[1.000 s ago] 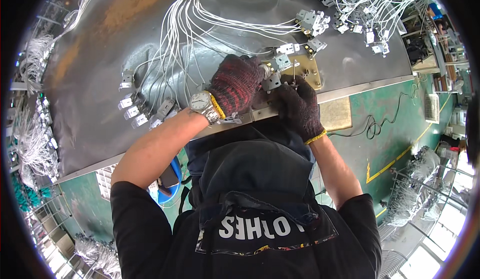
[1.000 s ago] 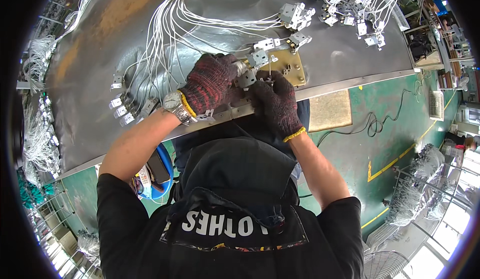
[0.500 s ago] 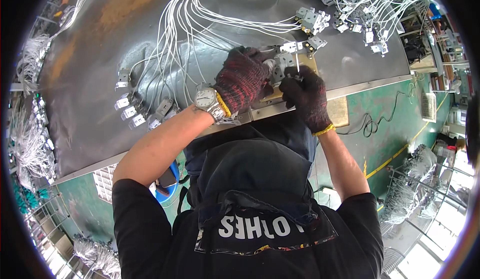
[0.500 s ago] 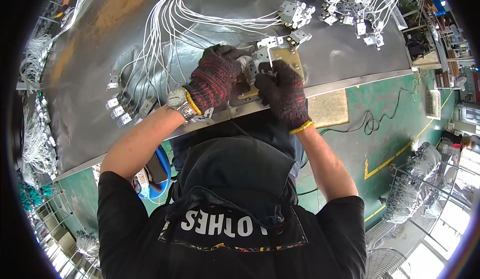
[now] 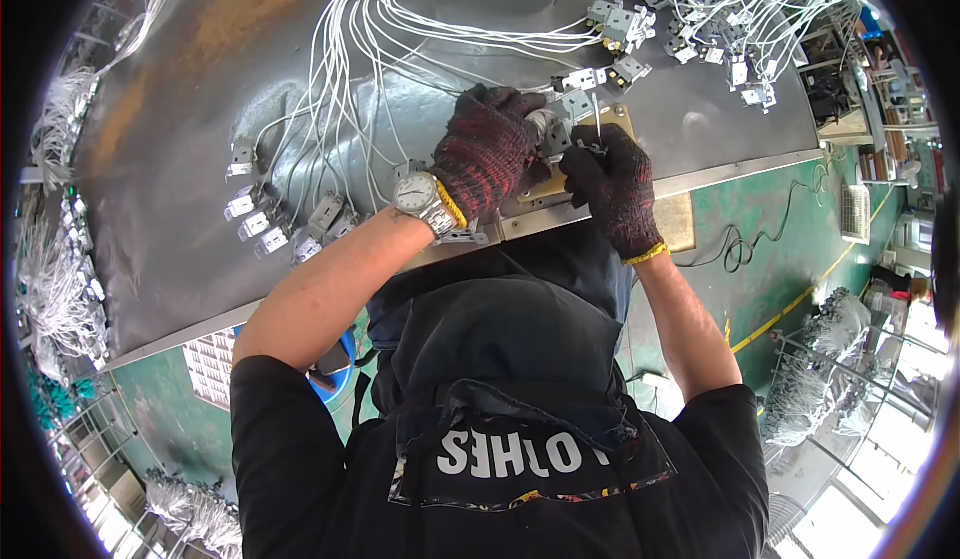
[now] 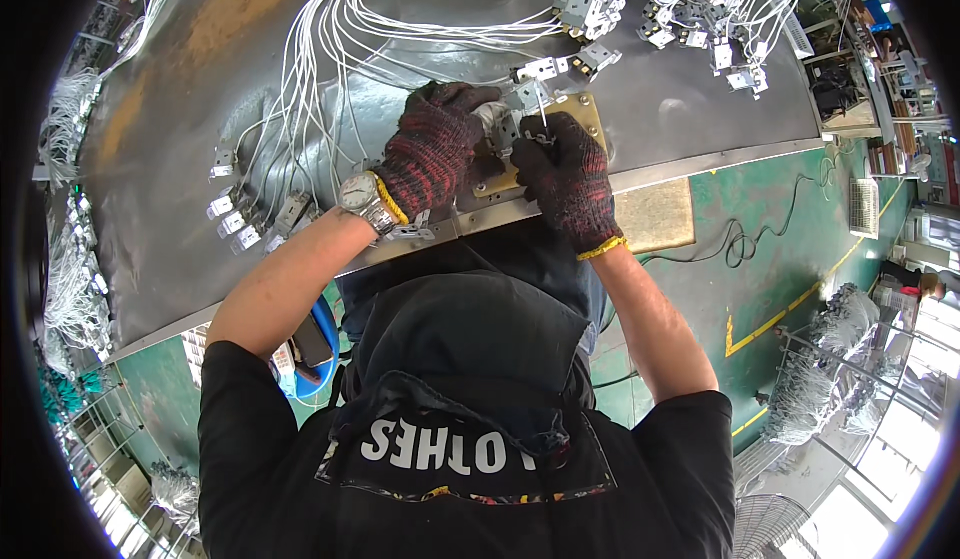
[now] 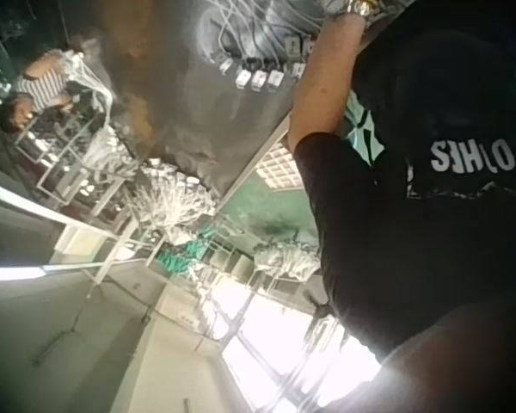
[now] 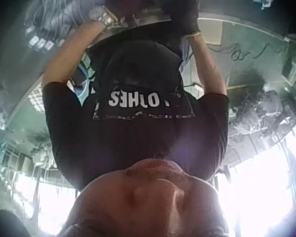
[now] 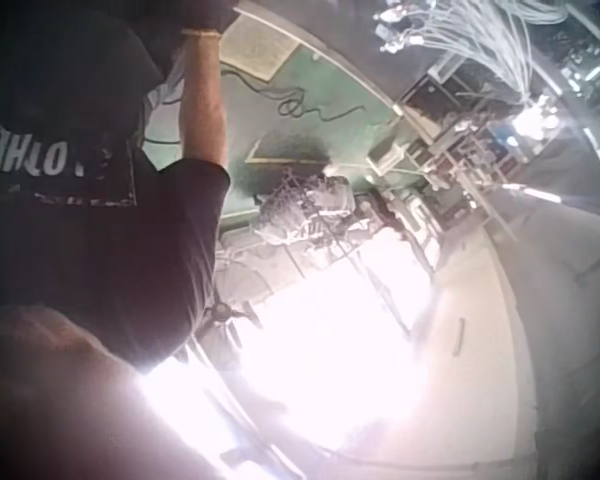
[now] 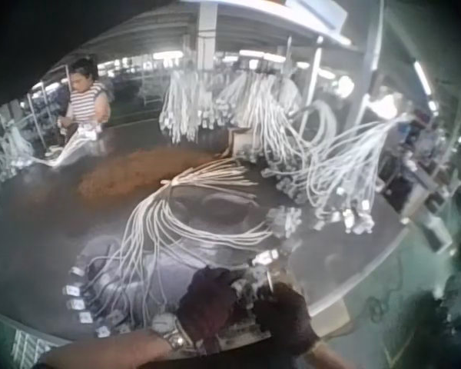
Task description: Assembling a complex wiring harness onto a metal fixture board using industrial connectors and shears.
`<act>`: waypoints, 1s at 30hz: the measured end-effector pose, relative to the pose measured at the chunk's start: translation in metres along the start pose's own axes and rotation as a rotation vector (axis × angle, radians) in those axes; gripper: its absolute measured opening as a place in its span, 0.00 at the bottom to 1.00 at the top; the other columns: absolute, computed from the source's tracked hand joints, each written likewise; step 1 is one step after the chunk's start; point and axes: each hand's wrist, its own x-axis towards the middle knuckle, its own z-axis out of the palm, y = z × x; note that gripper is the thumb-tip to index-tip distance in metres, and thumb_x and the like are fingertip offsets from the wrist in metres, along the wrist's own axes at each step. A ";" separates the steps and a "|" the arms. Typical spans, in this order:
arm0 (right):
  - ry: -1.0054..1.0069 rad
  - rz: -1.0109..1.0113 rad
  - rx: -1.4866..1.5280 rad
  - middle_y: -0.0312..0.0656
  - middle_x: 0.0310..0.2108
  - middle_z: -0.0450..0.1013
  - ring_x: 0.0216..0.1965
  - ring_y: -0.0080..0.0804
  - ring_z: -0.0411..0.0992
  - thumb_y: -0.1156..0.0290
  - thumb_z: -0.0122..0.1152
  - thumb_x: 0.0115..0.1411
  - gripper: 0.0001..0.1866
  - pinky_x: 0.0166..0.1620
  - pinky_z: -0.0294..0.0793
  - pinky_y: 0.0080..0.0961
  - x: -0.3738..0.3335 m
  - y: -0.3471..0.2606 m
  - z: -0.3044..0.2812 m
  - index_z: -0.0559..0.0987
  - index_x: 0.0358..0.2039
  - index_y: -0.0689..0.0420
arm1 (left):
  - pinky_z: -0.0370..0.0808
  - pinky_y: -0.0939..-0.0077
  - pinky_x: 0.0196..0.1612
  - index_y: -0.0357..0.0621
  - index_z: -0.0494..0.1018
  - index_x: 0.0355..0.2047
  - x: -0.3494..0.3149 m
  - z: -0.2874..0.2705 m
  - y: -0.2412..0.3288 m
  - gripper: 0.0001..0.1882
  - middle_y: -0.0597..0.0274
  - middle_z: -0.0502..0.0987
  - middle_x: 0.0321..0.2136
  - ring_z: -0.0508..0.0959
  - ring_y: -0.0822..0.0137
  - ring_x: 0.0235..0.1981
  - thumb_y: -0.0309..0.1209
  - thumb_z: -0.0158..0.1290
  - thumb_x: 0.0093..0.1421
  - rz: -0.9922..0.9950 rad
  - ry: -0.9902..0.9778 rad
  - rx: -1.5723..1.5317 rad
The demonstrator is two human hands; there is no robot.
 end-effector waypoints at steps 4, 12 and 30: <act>-0.009 0.006 -0.043 0.39 0.28 0.78 0.25 0.22 0.76 0.72 0.63 0.65 0.11 0.27 0.77 0.21 0.001 0.004 0.000 0.77 0.46 0.61 | 0.65 0.53 0.63 0.50 0.79 0.53 -0.003 -0.002 0.000 0.26 0.62 0.73 0.62 0.71 0.56 0.62 0.35 0.64 0.51 0.011 0.038 0.014; 0.052 -0.343 -0.375 0.43 0.27 0.79 0.25 0.25 0.78 0.71 0.67 0.63 0.11 0.29 0.76 0.26 -0.006 0.016 0.003 0.80 0.44 0.60 | 0.65 0.54 0.62 0.52 0.79 0.50 -0.003 0.008 0.000 0.24 0.61 0.80 0.54 0.76 0.56 0.57 0.44 0.63 0.54 -0.023 0.092 0.009; -0.101 -0.490 -0.492 0.45 0.37 0.81 0.35 0.33 0.82 0.75 0.65 0.62 0.14 0.38 0.78 0.30 -0.010 0.006 -0.007 0.81 0.48 0.57 | 0.68 0.53 0.55 0.49 0.79 0.40 0.007 0.017 0.007 0.26 0.56 0.82 0.36 0.80 0.54 0.44 0.54 0.66 0.49 -0.030 0.034 0.011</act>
